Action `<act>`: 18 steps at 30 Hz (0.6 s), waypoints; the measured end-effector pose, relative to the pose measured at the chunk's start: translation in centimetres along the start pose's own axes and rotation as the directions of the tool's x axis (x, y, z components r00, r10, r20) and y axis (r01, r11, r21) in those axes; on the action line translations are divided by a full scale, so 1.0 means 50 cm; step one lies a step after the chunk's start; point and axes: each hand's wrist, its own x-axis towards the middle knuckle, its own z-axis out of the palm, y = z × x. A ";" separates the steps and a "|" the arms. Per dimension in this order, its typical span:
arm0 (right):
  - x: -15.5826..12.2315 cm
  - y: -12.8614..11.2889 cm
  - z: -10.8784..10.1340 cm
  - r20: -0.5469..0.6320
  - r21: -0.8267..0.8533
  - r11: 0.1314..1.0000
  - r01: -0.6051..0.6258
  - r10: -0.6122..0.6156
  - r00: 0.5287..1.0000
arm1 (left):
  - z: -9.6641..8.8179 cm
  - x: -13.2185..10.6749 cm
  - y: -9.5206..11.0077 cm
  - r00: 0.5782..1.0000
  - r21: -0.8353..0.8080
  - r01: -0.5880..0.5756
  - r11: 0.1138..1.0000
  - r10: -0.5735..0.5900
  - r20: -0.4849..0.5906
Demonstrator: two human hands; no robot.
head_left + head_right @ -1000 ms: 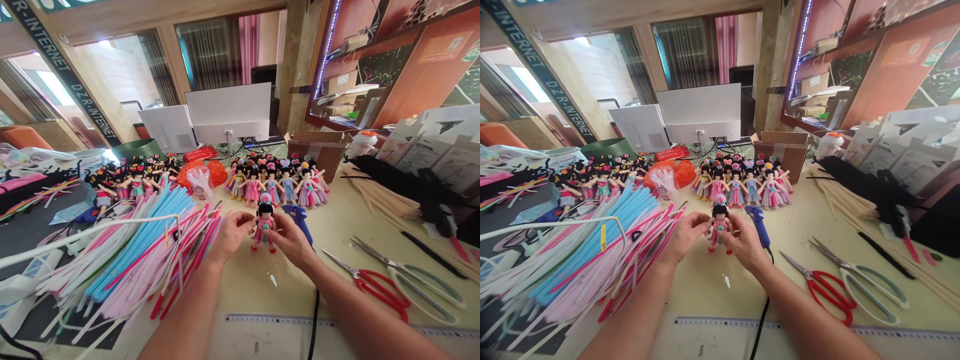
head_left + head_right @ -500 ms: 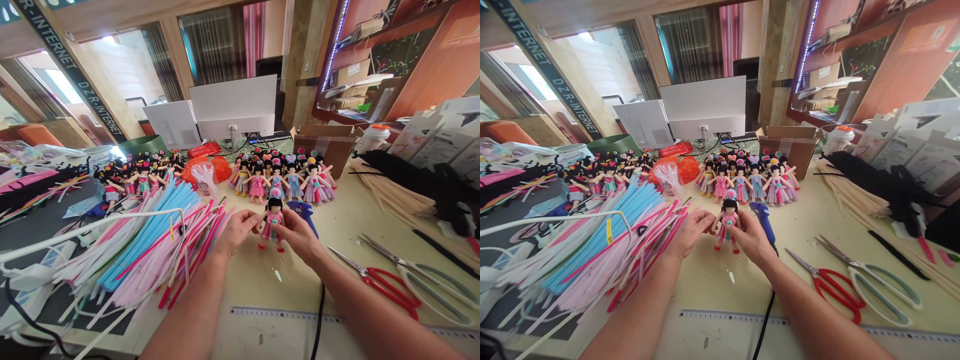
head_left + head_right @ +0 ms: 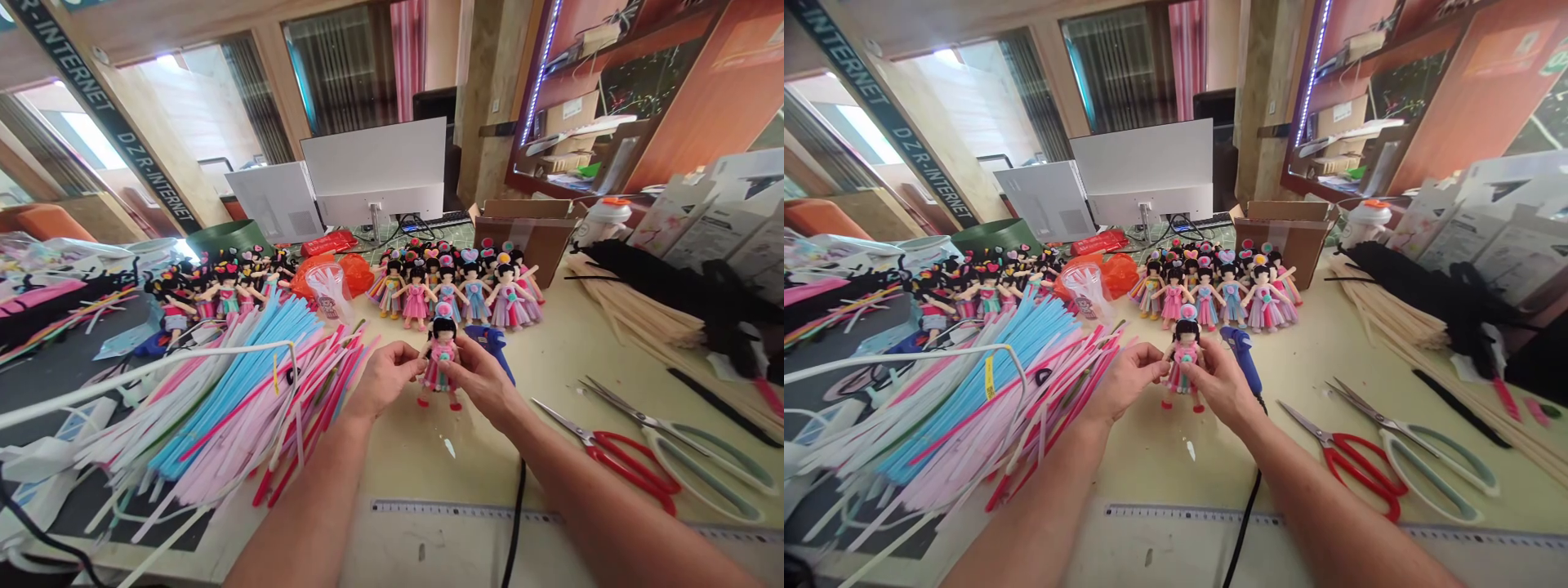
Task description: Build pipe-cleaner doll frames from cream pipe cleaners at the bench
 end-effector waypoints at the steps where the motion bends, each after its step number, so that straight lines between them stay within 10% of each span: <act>1: 0.000 0.000 0.001 -0.005 -0.003 1.000 0.001 -0.001 1.000 | 0.000 0.000 0.000 1.000 0.013 -0.010 1.000 0.010 -0.005; 18: -0.003 0.001 0.000 -0.016 -0.022 1.000 0.000 -0.001 1.000 | 0.003 -0.002 0.008 1.000 -0.087 0.007 0.996 -0.006 0.007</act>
